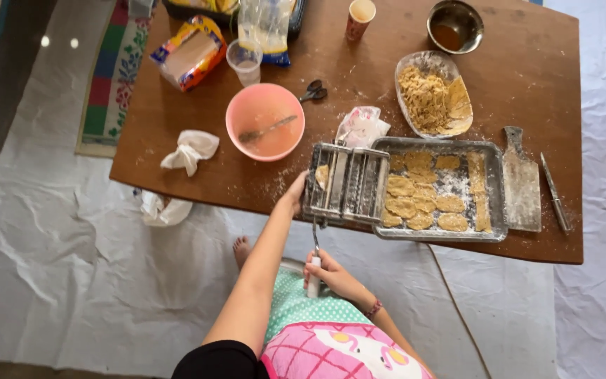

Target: The person is using a manual pasta machine to flatten small pieces of dough and then arranging them in a metal tray.

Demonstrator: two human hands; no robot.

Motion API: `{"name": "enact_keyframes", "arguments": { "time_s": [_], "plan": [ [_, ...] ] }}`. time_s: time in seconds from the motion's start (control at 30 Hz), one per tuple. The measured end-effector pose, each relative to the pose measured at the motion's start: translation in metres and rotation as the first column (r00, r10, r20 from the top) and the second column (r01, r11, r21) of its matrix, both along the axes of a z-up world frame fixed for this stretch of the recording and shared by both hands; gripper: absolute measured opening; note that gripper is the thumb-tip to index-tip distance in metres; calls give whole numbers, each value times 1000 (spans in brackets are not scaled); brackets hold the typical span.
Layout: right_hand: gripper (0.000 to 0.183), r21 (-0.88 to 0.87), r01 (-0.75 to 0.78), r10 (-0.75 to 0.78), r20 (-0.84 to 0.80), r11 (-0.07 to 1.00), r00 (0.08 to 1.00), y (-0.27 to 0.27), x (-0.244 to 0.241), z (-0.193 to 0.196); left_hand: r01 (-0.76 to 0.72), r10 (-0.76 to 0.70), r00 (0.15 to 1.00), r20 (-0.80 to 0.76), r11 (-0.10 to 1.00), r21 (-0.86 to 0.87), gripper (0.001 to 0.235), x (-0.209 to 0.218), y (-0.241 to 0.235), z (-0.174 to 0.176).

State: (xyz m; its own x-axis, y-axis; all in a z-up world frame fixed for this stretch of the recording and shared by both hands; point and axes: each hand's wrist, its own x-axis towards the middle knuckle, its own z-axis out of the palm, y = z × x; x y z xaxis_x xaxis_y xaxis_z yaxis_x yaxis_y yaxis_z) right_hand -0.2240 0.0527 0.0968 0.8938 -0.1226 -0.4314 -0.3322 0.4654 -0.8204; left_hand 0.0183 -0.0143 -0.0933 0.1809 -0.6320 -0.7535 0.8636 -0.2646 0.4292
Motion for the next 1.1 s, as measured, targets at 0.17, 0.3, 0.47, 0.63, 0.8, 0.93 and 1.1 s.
{"name": "enact_keyframes", "arguments": {
  "time_s": [0.17, 0.3, 0.47, 0.63, 0.8, 0.93, 1.1],
  "plan": [
    [25, 93, 210, -185, -224, 973, 957, 13, 9, 2, -4, -11, 986, -169, 996, -87, 39, 2, 6, 17],
    [39, -83, 218, -232, -266, 972, 935, 21, 16, 2, 30, -49, 971, -234, 996, -88, 44, 7, 7, 11],
    [19, -259, 391, -449, -224, 883, 865, 37, 8, -48, 47, -51, 987, -153, 999, -27, 25, 13, 15, 2],
    [21, -622, 377, -671, -343, 687, 657, 33, 4, -31, 170, -170, 983, -69, 985, -6, 23, 23, 16, 13],
    [19, -864, 258, -822, -261, 432, 506, 17, -13, -49, 202, -211, 974, -77, 974, -106, 41, 20, 10, 16],
    [22, -897, 85, -846, -372, 433, 381, 10, -8, -127, 240, -242, 967, -84, 970, -41, 18, 19, 8, 14],
    [27, -892, -132, -627, -402, 432, 667, 36, 51, -254, 111, -118, 992, -45, 983, -147, 39, 8, 9, -23]
  ]
}}
